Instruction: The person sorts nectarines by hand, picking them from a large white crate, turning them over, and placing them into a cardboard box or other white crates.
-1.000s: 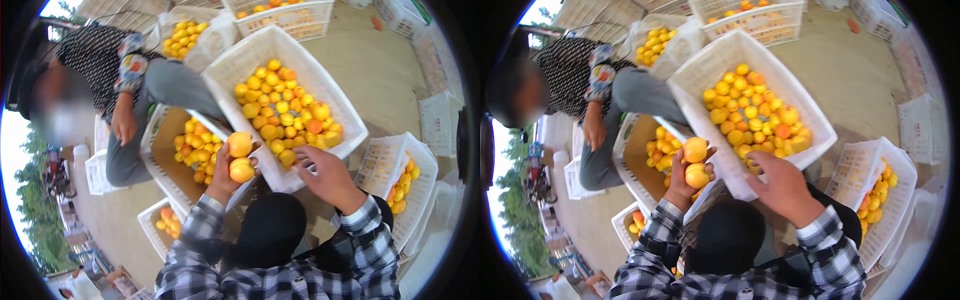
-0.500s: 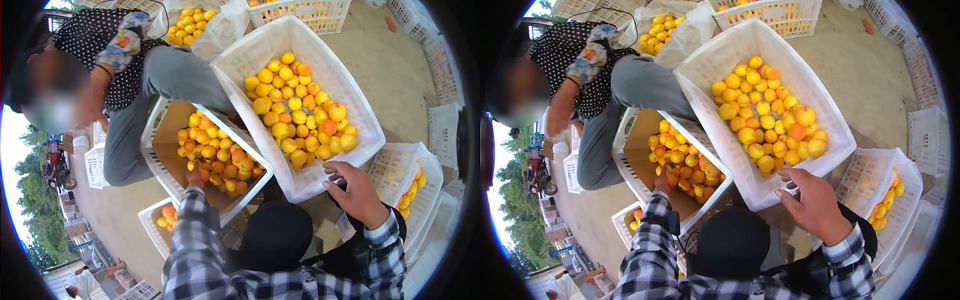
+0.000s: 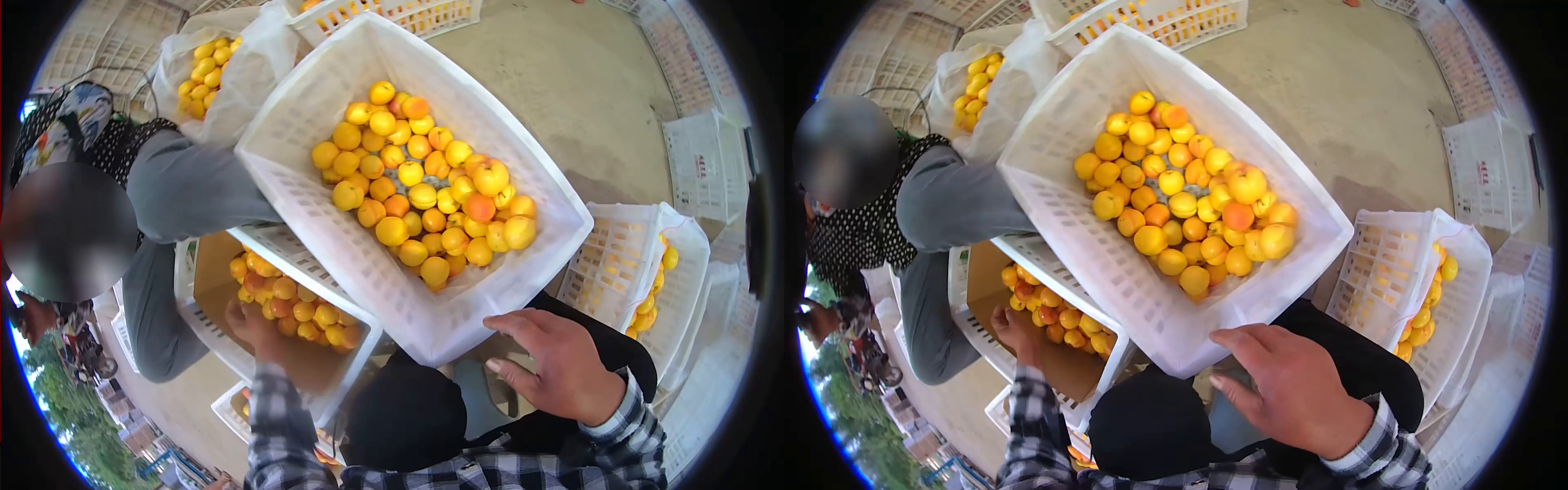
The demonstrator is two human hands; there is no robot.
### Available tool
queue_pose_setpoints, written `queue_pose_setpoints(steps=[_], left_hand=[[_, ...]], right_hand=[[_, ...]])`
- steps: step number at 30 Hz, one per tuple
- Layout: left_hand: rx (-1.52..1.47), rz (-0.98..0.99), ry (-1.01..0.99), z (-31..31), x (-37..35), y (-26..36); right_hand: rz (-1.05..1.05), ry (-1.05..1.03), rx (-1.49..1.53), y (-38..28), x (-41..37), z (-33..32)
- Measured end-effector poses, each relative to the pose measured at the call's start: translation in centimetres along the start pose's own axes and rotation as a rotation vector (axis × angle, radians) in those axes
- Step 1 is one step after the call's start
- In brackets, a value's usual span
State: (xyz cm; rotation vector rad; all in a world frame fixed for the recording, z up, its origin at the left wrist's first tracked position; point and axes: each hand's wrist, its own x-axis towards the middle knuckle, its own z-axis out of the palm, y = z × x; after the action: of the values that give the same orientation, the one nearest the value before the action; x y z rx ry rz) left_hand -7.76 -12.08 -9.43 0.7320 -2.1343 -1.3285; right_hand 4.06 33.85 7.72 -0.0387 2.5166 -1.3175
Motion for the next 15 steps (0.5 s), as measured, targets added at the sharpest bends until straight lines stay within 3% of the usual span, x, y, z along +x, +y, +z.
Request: queue_pose_setpoints(steps=[2, 3, 5, 6, 8, 11, 14, 15], left_hand=[[0.317, 0.5, -0.159, 0.6, -2.5, 4.4], [0.319, 0.504, -0.169, 1.7, -3.9, 6.7], [0.171, 0.92, -0.617, 5.3, -6.3, 11.3], [0.219, 0.982, -0.724, 7.7, -7.0, 13.7], [0.226, 0.913, -0.947, 14.3, -7.7, 16.0], [0.384, 1.055, -1.118, 25.1, -7.1, 14.0], [0.598, 1.062, -1.141, 33.9, -6.0, 10.1], [0.789, 1.004, -1.106, 36.5, -5.8, 8.8]], right_hand=[[0.013, -0.007, 0.011, 0.1, -0.1, -0.3], [0.015, -0.024, 0.009, 0.2, -0.2, -0.5], [-0.001, -0.028, 0.006, 0.5, -0.2, -0.6], [-0.024, -0.031, -0.001, 0.5, -0.3, -0.6], [-0.013, -0.026, 0.015, 0.1, -0.4, -0.6], [-0.001, -0.035, 0.026, 0.0, -0.7, -1.2], [0.016, -0.058, 0.054, -0.1, -0.8, -1.9], [0.028, -0.043, 0.109, -0.3, -1.0, -2.2]])
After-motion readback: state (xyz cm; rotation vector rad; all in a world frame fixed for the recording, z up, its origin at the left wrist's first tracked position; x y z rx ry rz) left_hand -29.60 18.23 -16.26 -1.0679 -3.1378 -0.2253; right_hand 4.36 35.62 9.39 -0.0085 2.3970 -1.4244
